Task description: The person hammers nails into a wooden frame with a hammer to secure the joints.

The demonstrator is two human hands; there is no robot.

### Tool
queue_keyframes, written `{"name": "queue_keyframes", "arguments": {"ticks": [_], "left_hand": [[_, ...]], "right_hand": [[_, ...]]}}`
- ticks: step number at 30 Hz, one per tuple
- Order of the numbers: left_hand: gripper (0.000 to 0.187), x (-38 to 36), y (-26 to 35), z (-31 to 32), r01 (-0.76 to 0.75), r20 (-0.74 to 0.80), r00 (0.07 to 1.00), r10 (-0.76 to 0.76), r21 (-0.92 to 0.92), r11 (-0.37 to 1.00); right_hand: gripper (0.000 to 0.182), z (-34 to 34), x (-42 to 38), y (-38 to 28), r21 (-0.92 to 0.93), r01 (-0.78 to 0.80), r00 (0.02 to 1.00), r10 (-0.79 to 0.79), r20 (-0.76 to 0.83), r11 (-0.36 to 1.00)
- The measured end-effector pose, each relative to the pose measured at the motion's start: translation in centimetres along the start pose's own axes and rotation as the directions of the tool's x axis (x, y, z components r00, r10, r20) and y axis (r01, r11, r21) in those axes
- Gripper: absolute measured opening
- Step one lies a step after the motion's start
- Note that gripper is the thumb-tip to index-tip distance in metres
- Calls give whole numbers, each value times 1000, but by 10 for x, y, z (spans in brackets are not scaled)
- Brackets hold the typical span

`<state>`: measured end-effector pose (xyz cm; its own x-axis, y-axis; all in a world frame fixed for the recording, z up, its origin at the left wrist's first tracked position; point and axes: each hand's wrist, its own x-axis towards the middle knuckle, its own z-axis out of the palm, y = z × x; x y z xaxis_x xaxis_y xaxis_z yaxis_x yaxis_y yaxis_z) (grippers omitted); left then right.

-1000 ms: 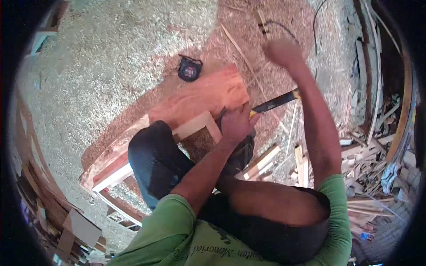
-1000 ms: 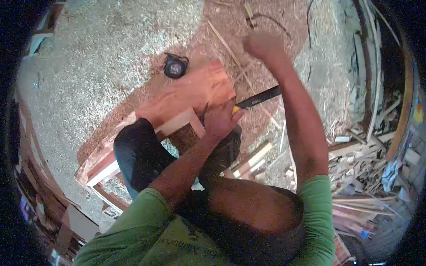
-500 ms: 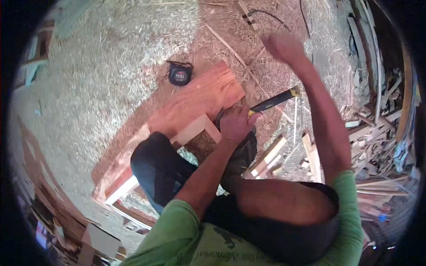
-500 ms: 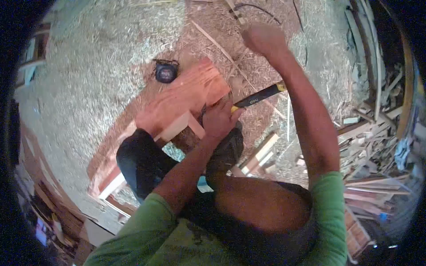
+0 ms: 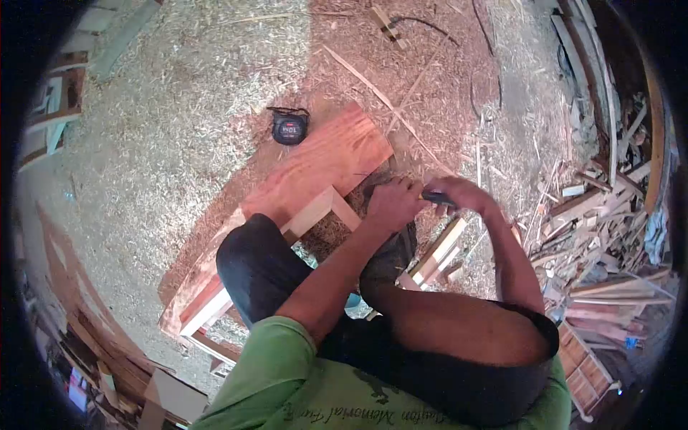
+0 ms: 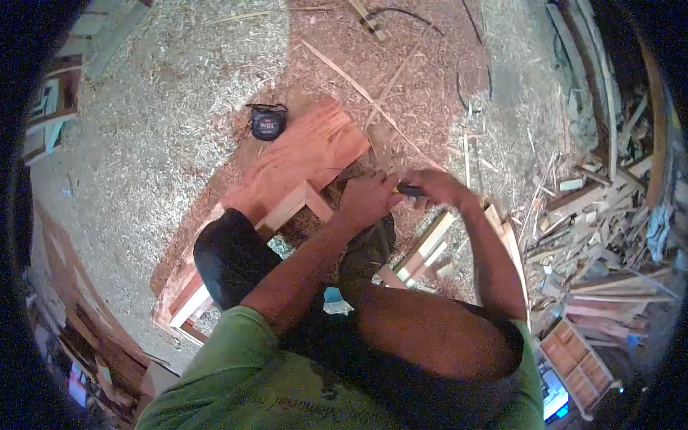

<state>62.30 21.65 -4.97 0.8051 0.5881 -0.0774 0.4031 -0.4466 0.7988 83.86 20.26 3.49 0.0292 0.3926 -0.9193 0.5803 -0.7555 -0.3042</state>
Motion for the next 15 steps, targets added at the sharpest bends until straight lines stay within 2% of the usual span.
{"name": "queue_keyframes", "arguments": {"ticks": [1, 2, 3, 5, 7, 8, 9, 10, 11, 13, 14, 15], "left_hand": [[56, -11, 10, -6, 49, 20, 999, -50, 58, 997], [58, -18, 23, -23, 90, 35, 995, -95, 118, 989], [59, -27, 37, -42, 131, 49, 989, -141, 177, 976], [57, -58, 51, -104, -21, 71, 997, 12, 132, 991], [45, -83, 49, -191, 90, 198, 979, -43, -231, 969], [37, -110, 19, -210, 151, 126, 986, -106, -422, 894], [30, -129, 34, -248, 529, 29, 811, -585, -465, 710], [27, -157, 9, -248, 514, -334, 668, -665, -439, 737], [29, -193, -34, -250, 626, -478, 565, -673, -283, 727], [37, -266, -101, -226, 619, -503, 536, -678, -312, 721], [40, -287, -116, -210, 688, -470, 519, -714, -267, 675], [44, -304, -128, -196, 748, -440, 499, -747, -217, 627]], "right_hand": [[80, 11, -13, -19, -162, -107, 994, 109, 7, 981], [76, 27, -21, -5, -197, 57, 967, -103, -232, 979], [73, 35, -31, -6, -222, 77, 964, -129, -231, 972], [68, 47, -46, -12, -274, 114, 955, -181, -234, 955], [53, 73, -39, 29, -44, 209, 937, -213, -278, 977], [48, 82, -36, 47, 53, 253, 934, -230, -273, 966], [43, 89, -36, 58, 149, 294, 931, -247, -269, 944], [36, 97, -37, 60, 1, 275, 906, -259, -334, 961], [38, 97, -39, 58, 90, 234, 909, -184, -375, 968], [41, 105, -49, 53, 280, 144, 907, -13, -422, 949], [24, 103, -69, 17, 531, 216, 910, 28, -413, 819], [26, 95, -75, 11, 514, 248, 899, 2, -437, 821]]}}
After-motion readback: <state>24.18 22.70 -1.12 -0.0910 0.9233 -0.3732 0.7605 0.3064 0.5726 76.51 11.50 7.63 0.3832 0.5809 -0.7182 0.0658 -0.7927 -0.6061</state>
